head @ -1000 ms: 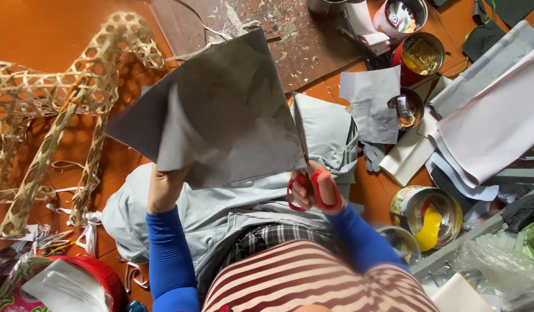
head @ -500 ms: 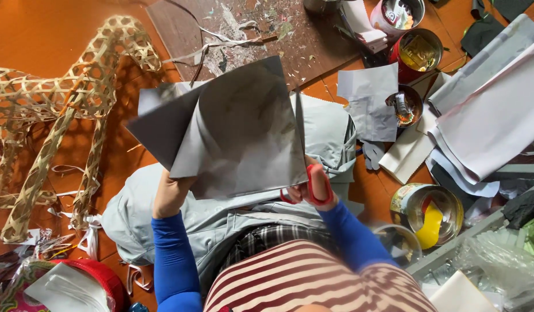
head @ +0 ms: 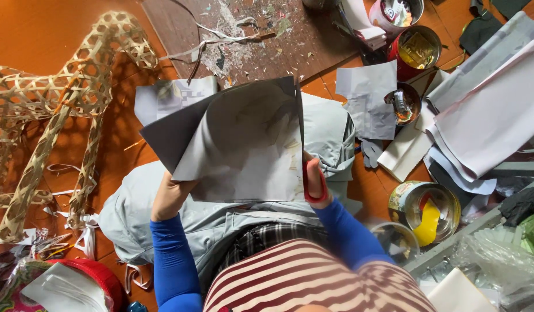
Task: Cutting paper patterns and applying glue to attach them to a bamboo frame.
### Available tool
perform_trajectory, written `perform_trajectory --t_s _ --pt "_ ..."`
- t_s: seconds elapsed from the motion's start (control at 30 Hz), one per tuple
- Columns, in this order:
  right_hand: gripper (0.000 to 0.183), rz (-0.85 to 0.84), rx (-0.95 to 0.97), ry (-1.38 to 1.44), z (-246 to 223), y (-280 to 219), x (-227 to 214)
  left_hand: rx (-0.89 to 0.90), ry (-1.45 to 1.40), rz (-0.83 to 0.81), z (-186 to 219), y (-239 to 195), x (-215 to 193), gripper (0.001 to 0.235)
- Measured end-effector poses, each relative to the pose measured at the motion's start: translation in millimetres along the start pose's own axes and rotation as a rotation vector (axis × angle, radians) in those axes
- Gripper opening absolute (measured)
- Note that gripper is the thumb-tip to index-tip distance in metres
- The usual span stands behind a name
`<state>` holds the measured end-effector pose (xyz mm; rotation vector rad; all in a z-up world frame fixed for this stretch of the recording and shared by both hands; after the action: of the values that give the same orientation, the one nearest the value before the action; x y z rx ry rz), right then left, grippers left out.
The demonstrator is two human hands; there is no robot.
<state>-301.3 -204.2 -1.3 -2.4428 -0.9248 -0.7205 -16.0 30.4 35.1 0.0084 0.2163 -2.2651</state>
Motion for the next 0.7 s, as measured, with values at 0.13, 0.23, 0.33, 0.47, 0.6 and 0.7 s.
perform_trajectory --t_s 0.13,0.23,0.33,0.47,0.6,0.7 --pt "0.091 -0.132 0.064 0.286 34 5 -36 -0.062 0.02 -0.034 -5 -1 -9 0.026" --pt "0.093 -0.023 0.113 0.178 -43 -1 51 -0.019 0.079 -0.058 -2 -5 -9 0.024" --pt "0.09 0.057 -0.086 -0.061 -42 0 40 -0.014 0.081 -0.054 -7 -6 -9 0.025" --pt "0.079 0.222 -0.227 -0.174 -34 2 -16 -0.061 0.07 -0.038 -22 -9 -30 0.022" --pt "0.051 0.338 -0.127 -0.939 -113 -5 26 -0.077 0.013 0.05 -28 -17 -61 0.015" --pt "0.043 0.43 -0.399 -1.527 -125 -6 17 -0.083 -0.065 0.122 8 -22 -50 0.022"
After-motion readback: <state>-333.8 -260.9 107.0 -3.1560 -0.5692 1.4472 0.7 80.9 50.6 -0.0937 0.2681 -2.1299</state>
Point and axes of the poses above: each hand's wrist, its own y-axis towards the middle knuckle, its own x-axis out of the palm, z = x × y, the point moved 4 cm from there along y, towards the middle knuckle, and after that the axes turned 15 degrees about z, right-handed, at the moved point
